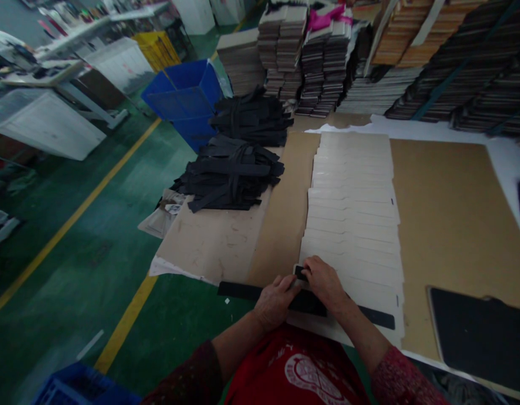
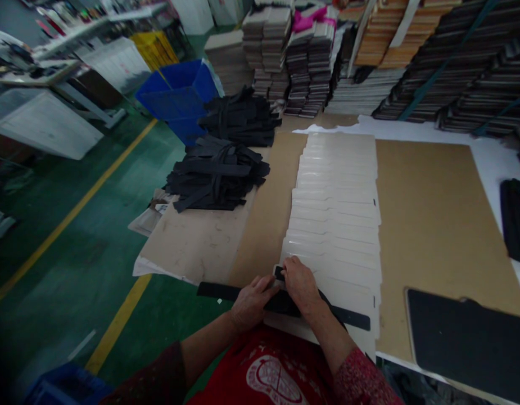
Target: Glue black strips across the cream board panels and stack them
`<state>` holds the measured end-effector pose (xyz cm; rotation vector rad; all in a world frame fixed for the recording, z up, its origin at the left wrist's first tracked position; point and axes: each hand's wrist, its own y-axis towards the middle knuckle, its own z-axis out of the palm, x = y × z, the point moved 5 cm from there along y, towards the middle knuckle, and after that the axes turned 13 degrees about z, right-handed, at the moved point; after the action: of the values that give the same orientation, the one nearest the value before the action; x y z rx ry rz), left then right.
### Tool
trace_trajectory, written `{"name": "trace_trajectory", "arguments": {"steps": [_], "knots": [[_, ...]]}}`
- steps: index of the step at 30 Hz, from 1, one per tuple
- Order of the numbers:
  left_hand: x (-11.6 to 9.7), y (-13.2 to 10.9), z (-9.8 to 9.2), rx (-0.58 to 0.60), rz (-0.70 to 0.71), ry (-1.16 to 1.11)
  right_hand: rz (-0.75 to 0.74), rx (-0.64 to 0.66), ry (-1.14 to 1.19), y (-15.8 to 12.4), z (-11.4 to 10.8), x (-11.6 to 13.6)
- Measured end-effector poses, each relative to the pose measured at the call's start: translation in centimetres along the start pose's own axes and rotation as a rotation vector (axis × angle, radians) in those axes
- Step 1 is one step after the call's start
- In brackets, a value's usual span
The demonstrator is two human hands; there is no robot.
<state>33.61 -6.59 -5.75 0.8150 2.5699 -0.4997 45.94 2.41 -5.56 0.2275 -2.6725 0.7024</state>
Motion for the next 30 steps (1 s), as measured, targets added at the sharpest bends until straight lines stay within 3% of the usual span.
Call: {"name": "trace_trajectory", "arguments": {"steps": [8, 11, 14, 18, 22, 26, 30], "knots": [[0.1, 0.2, 0.0, 0.026, 0.021, 0.015, 0.006, 0.018, -0.018, -0.4, -0.7, 1.1], [0.2, 0.2, 0.0, 0.024, 0.030, 0.015, 0.055, 0.012, 0.018, -1.2, -2.0, 0.0], [0.3, 0.2, -0.1, 0.011, 0.041, 0.007, 0.126, 0.018, 0.080, -3.0, -3.7, -3.9], [0.6, 0.4, -0.1, -0.006, 0.066, -0.007, 0.275, 0.023, 0.198, -6.6, -5.6, -12.0], [0.7, 0.6, 0.0, -0.011, 0.071, 0.004, 0.417, -0.025, 0.364, -9.0, -5.8, -18.2], [0.7, 0.6, 0.1, -0.014, 0.061, 0.034, 0.553, -0.138, 0.517, -9.1, -4.3, -20.9], [0.7, 0.7, 0.2, -0.012, 0.063, 0.061, 0.644, -0.295, 0.588, -8.4, -3.3, -21.6]]}}
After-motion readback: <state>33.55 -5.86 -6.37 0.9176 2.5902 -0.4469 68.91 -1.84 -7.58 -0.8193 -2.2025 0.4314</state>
